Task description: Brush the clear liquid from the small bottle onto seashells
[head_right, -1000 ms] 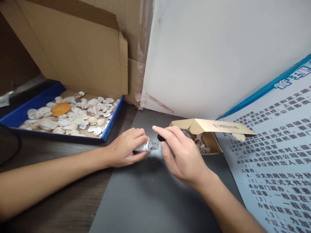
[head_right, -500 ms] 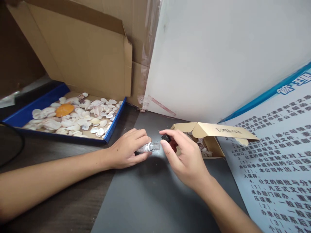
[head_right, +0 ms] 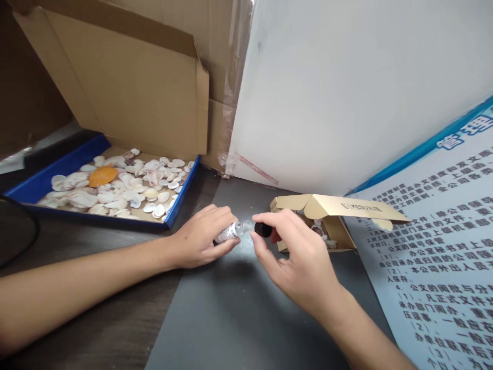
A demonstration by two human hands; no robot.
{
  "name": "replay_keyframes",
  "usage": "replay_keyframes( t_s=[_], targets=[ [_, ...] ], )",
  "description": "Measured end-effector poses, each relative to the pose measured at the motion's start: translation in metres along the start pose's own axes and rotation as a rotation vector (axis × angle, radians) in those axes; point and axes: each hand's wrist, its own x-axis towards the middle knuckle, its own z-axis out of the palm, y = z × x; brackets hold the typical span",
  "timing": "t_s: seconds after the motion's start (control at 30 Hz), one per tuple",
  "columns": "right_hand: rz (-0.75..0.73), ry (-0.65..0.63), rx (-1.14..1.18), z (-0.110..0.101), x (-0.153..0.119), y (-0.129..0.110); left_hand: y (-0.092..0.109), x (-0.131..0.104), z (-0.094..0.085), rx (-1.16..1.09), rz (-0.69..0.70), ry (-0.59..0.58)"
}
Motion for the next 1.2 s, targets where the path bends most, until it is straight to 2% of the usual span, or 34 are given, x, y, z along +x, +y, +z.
replay_keyframes(
  t_s=[0.17, 0.47, 0.77, 1.2],
  targets=[
    [0.001, -0.023, -0.005, -0.002, -0.002, 0.004, -0.002, 0.000, 0.001, -0.015, -0.012, 0.018],
    [0.134, -0.047, 0.028, -0.001, -0.002, 0.015, -0.001, -0.002, -0.001, -0.092, -0.019, 0.061],
    [0.128, -0.043, 0.019, 0.004, -0.002, 0.020, -0.001, -0.002, -0.001, -0.096, -0.005, 0.043],
    [0.038, -0.083, 0.033, 0.005, -0.001, 0.022, -0.002, -0.002, 0.002, -0.100, 0.030, -0.007]
  ],
)
